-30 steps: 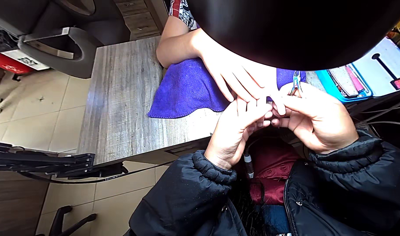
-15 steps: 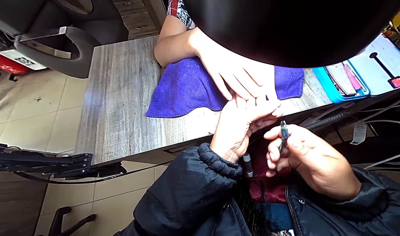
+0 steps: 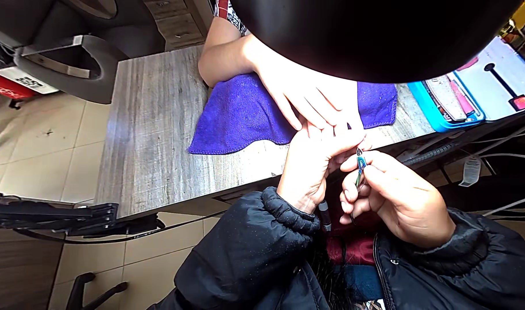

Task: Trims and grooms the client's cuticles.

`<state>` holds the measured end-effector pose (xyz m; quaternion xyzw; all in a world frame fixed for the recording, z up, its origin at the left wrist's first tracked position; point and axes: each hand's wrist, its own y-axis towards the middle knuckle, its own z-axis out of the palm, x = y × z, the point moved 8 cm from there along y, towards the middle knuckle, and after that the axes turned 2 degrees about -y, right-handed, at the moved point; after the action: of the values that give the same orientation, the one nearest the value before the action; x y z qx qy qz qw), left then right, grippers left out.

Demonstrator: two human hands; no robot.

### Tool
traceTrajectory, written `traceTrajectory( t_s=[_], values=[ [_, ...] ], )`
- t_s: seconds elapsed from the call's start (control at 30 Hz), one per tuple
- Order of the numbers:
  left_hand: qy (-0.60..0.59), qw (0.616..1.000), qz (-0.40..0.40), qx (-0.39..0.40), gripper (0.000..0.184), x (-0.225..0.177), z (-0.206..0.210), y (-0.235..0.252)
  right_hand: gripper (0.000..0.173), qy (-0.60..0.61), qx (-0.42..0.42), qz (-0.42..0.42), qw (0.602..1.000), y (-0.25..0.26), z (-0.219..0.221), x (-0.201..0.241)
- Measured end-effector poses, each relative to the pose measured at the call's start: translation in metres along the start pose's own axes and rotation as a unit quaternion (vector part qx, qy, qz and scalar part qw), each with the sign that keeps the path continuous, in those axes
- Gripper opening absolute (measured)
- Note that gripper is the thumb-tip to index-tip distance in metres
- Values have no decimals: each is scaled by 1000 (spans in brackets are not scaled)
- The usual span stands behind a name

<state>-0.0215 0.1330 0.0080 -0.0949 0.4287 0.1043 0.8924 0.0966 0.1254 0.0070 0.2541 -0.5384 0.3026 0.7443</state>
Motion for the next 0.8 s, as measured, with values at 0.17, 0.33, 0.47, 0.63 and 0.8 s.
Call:
traceTrajectory(
  t_s=[0.17,0.33,0.47,0.63,0.8],
  values=[
    [1,1000,-5,-9,20,0,0,0,31,15,0,-5,1000,2,1,1],
    [3,1000,-8,-17,20,1,0,-1,28,33,-2,-16,999,2,1,-1],
    [-2,1000,-3,-15,18,0,0,-1,23,28,4,-17,999,-2,3,-4],
    [3,1000,-1,-18,18,0,-1,-1,27,22,3,-17,1000,0,3,-3],
    [-2,1000,3,-14,19,1,-1,-1,28,45,-8,-16,999,2,3,-3]
  ],
)
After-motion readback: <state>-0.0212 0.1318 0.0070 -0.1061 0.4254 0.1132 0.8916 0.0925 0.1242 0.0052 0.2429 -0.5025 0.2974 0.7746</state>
